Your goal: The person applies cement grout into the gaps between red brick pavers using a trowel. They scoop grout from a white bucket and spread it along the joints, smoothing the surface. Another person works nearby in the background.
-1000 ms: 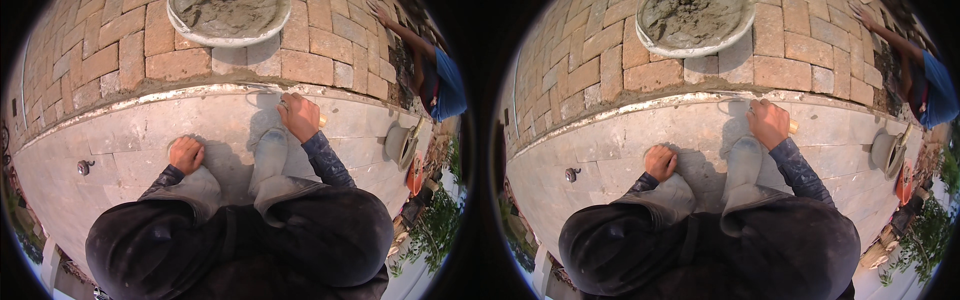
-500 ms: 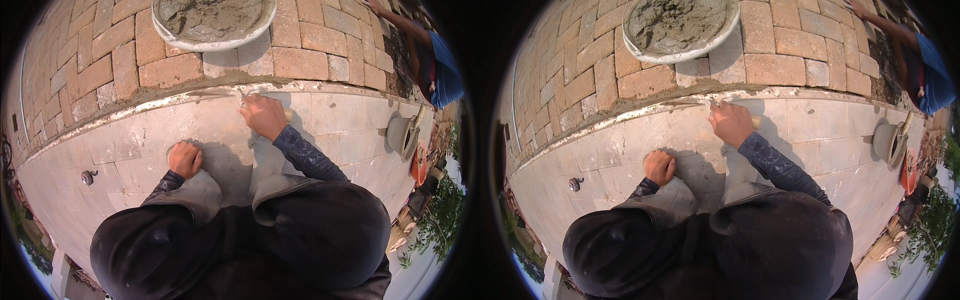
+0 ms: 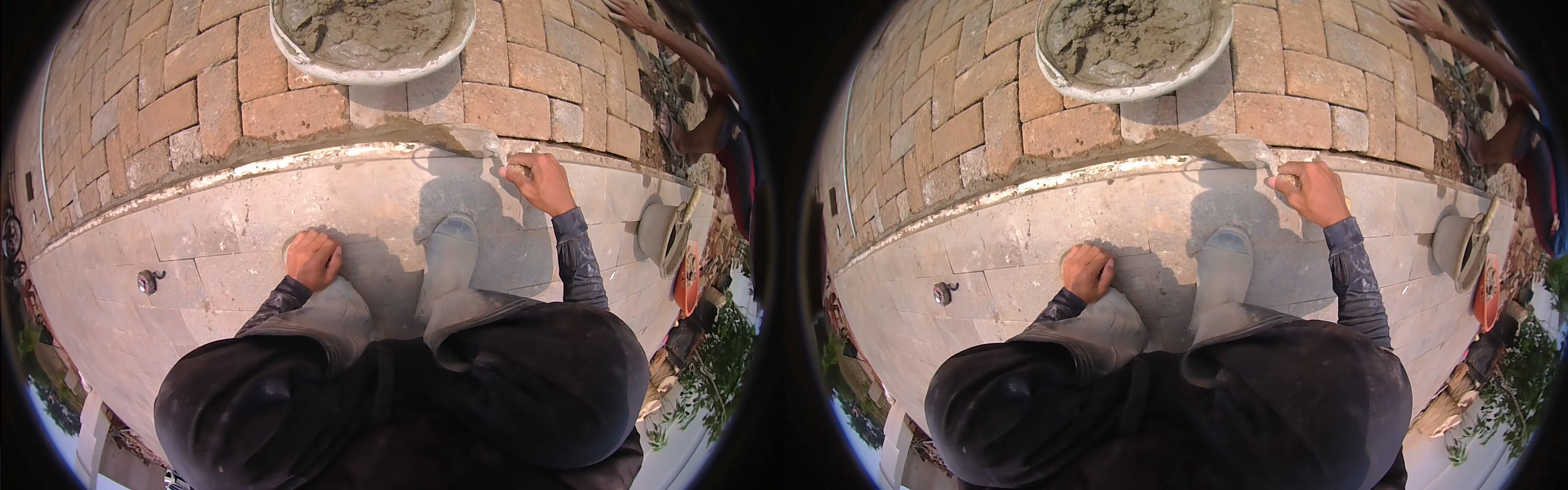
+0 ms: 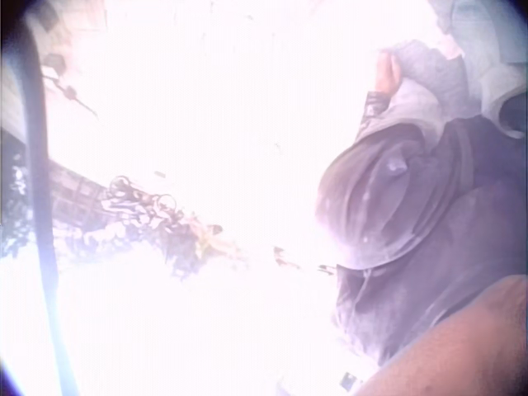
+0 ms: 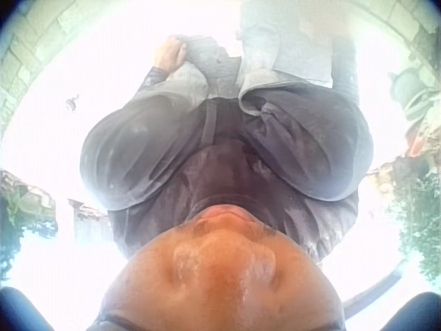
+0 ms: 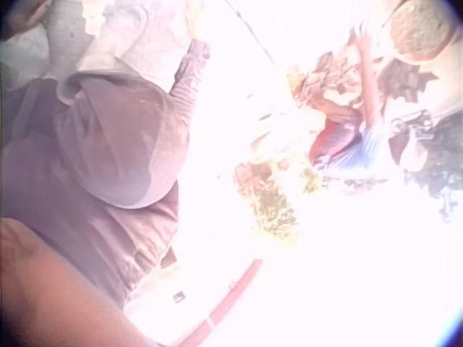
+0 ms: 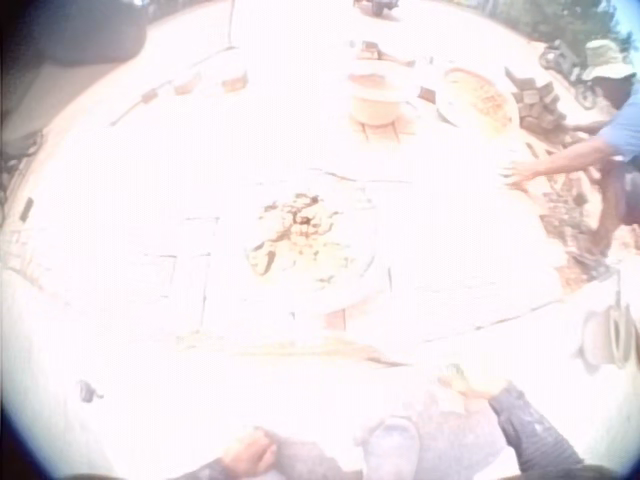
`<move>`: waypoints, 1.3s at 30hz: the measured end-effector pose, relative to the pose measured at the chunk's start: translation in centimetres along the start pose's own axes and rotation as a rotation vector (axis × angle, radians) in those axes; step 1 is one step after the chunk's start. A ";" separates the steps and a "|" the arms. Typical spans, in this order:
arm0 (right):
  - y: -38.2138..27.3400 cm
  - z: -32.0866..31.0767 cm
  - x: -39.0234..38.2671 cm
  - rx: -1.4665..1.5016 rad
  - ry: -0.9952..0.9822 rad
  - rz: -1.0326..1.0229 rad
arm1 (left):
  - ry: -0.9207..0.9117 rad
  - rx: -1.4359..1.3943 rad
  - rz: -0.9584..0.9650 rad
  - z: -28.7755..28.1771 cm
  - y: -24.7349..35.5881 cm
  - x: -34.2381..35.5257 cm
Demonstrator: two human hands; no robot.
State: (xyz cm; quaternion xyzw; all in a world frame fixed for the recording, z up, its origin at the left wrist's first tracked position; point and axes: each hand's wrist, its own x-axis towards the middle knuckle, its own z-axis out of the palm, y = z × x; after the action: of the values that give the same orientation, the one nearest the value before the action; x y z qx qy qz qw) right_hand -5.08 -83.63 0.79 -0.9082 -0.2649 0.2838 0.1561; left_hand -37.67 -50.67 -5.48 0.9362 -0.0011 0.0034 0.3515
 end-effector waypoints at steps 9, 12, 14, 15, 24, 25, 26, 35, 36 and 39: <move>-8.6 6.3 3.8 -0.007 0.050 -0.234 | 0.001 0.002 -0.004 -0.1 0.3 0.3; -10.1 7.5 4.6 -0.007 0.108 -0.231 | -0.023 0.011 -0.019 0.0 0.2 0.2; -9.9 6.7 4.2 -0.080 0.074 -0.149 | -0.029 0.012 -0.018 0.0 0.2 0.2; -9.8 5.9 4.0 -0.120 0.053 -0.116 | -0.018 0.010 -0.013 0.1 0.2 0.2; -7.7 -0.1 -0.9 -0.335 0.079 -0.047 | -0.001 0.003 -0.005 0.1 -0.1 -0.1; -8.2 -0.1 -1.3 -0.306 0.090 -0.063 | -0.001 -0.003 0.002 0.1 0.0 0.1; -9.1 0.5 -1.3 -0.268 0.100 -0.086 | -0.002 -0.007 -0.002 0.0 0.1 0.1; -13.3 8.8 2.6 -0.208 0.158 -0.255 | -0.020 0.000 -0.016 -0.1 0.1 0.1; -12.9 8.3 2.6 -0.194 0.148 -0.222 | -0.018 -0.001 -0.015 0.0 0.2 0.1; -11.4 6.4 1.9 -0.222 0.111 -0.138 | -0.010 -0.011 -0.014 -0.2 0.2 0.0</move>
State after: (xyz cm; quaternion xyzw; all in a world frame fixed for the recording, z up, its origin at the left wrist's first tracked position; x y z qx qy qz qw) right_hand -12.06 -72.41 -0.16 -0.9139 -0.3474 0.1905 0.0880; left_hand -37.71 -50.68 -5.25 0.9342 0.0039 -0.0039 0.3567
